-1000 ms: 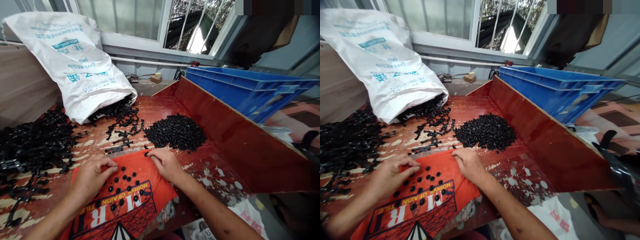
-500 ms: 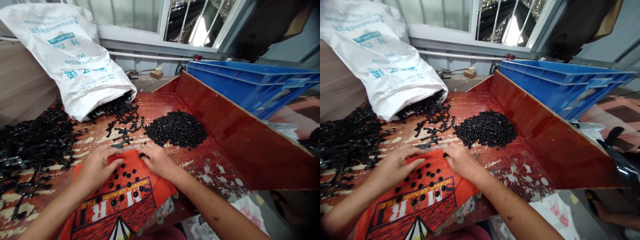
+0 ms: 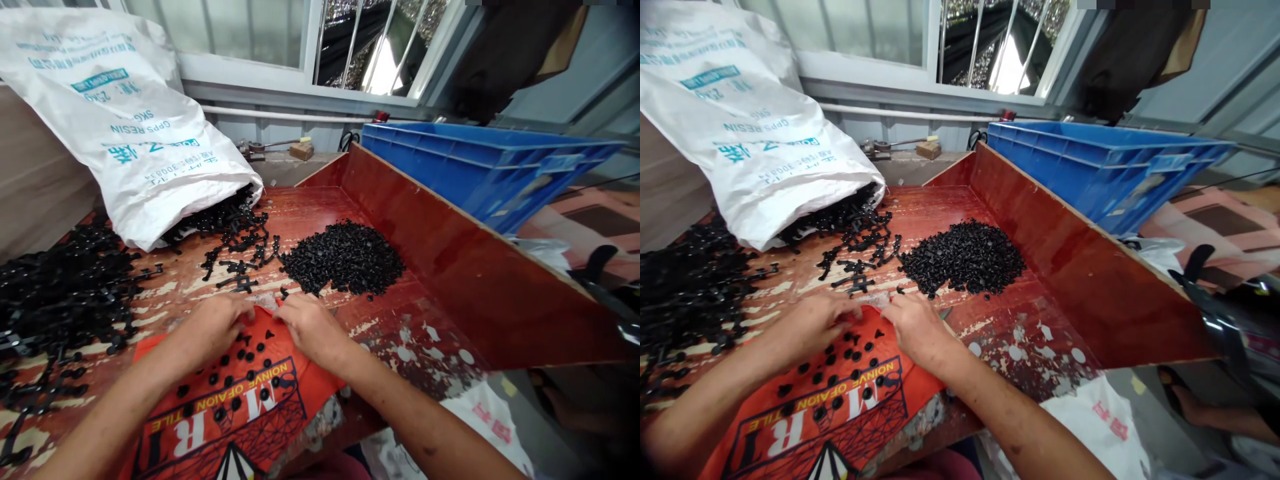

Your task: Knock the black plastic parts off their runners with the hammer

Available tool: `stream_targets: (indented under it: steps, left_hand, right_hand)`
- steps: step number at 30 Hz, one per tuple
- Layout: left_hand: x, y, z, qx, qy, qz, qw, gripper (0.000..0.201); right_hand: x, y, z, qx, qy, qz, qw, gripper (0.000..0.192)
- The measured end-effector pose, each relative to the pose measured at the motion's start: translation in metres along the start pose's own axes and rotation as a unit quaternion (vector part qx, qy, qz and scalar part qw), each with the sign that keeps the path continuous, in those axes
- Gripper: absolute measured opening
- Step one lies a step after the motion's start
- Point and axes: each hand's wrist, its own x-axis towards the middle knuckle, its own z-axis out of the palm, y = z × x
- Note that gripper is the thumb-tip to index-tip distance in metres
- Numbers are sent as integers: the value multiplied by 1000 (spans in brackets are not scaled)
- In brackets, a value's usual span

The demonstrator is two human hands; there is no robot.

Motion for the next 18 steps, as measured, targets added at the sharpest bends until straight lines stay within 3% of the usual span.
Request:
stream_targets:
  steps: [5, 8, 12, 18]
  left_hand:
    - [0, -1, 15, -16, -46, 51, 997, 20]
    - [4, 1, 23, -11, -57, 13, 998, 19]
    - [13, 4, 21, -65, -65, -43, 995, 16]
    - [16, 7, 17, -74, -44, -63, 994, 15]
  right_hand:
    - [-3, 7, -12, -2, 11, 19, 1000, 28]
    - [-13, 15, -16, 1, 6, 30, 1000, 27]
    - [-22, 15, -5, -9, -25, 16, 1000, 23]
    - [-22, 5, 4, -5, -13, 30, 999, 18]
